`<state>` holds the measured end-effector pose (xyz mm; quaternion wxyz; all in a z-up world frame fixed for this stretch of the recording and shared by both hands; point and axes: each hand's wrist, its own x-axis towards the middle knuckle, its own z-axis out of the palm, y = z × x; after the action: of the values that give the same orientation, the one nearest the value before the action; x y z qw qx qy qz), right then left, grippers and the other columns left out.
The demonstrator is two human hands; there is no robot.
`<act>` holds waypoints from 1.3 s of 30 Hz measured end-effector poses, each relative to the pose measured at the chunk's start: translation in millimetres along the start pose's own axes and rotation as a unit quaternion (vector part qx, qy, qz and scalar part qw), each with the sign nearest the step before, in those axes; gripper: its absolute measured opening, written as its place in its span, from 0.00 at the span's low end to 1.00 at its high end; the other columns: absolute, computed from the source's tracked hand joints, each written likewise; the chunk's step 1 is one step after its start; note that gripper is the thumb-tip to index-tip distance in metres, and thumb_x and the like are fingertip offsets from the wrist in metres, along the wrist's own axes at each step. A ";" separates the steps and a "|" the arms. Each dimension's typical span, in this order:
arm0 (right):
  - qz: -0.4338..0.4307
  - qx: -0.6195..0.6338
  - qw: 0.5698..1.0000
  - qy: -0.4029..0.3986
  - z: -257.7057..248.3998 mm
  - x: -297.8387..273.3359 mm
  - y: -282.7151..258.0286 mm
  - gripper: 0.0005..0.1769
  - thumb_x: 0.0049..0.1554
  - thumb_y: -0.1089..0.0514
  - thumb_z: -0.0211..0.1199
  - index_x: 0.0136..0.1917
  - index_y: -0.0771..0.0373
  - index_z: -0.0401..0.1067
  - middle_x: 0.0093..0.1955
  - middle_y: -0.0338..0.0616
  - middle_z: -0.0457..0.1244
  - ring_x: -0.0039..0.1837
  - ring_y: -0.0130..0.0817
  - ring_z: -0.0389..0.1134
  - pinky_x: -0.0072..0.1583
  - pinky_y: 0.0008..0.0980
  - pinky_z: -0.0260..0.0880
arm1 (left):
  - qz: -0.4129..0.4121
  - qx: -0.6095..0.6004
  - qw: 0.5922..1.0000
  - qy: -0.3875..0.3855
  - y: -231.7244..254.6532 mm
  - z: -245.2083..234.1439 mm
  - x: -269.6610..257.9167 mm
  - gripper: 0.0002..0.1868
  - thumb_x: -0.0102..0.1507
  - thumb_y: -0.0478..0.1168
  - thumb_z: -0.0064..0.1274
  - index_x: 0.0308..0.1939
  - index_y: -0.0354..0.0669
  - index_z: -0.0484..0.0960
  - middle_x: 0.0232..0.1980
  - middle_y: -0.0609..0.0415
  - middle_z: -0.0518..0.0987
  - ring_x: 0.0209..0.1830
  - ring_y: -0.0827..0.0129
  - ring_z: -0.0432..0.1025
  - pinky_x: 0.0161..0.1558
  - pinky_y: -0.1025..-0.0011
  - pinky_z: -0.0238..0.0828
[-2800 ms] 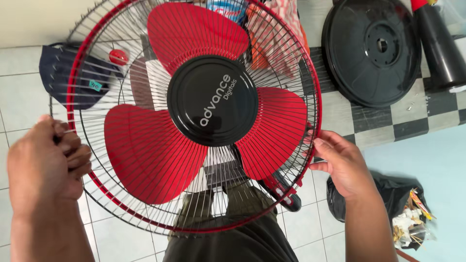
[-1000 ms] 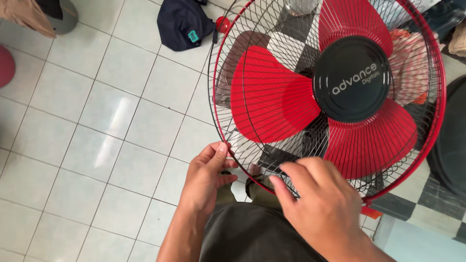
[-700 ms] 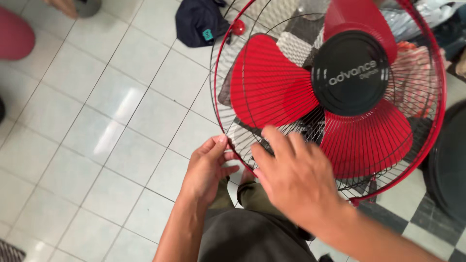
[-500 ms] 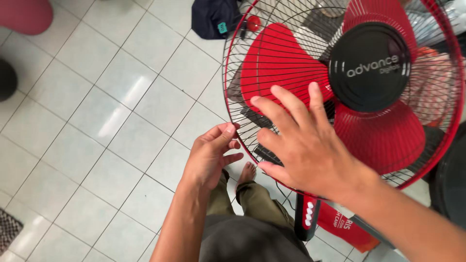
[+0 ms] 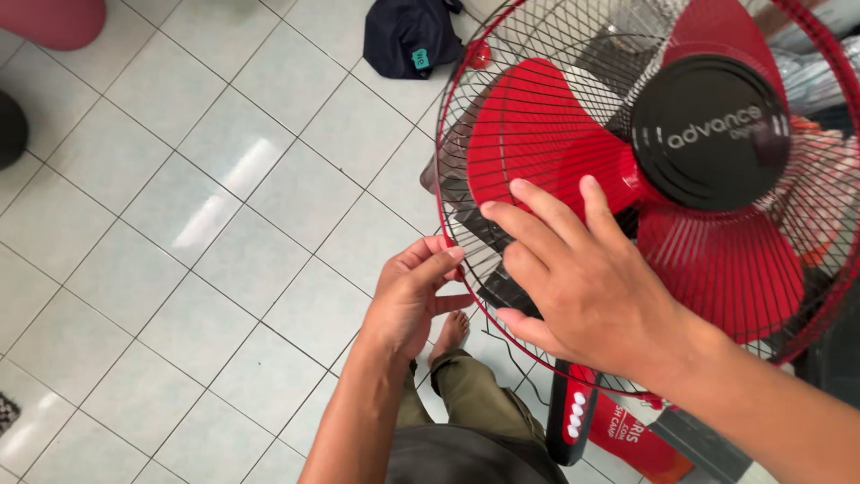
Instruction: The person assembles a red pedestal fan by attaching the front grille, securing it with a screw, and then attaching the fan stand to the base.
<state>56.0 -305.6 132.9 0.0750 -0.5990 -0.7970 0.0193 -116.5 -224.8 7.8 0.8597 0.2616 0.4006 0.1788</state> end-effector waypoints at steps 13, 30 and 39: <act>-0.014 -0.090 0.995 -0.031 -5.3 -12.4 -0.8 0.31 0.42 0.37 0.70 0.46 0.64 0.70 0.70 0.52 0.60 0.76 0.51 0.55 0.70 0.63 0.57 | -0.008 0.063 0.997 0.049 16.1 10.1 -2.9 0.12 0.63 0.47 0.57 0.39 0.42 0.82 0.33 0.59 0.79 0.35 0.75 0.75 0.38 0.67 0.79; -0.024 0.009 0.999 -0.041 -5.8 -0.6 -2.8 0.13 0.47 0.55 0.64 0.41 0.66 0.71 0.71 0.57 0.58 0.74 0.56 0.55 0.66 0.63 0.58 | 0.077 0.095 0.990 0.070 11.3 5.0 -10.0 0.15 0.59 0.35 0.62 0.50 0.35 0.85 0.41 0.56 0.86 0.36 0.77 0.77 0.39 0.75 0.76; -0.036 0.018 0.997 -0.066 -12.5 6.2 3.5 0.13 0.44 0.64 0.60 0.44 0.68 0.71 0.72 0.56 0.58 0.74 0.57 0.54 0.66 0.61 0.58 | 0.021 0.054 0.998 -0.007 -44.2 15.5 -42.0 0.11 0.59 0.30 0.62 0.44 0.35 0.78 0.37 0.56 0.83 0.33 0.79 0.74 0.34 0.81 0.71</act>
<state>59.5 -299.4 145.4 0.0336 -0.5663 -0.8205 0.0699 -125.9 -286.5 14.9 0.8431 0.3173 0.3982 0.1732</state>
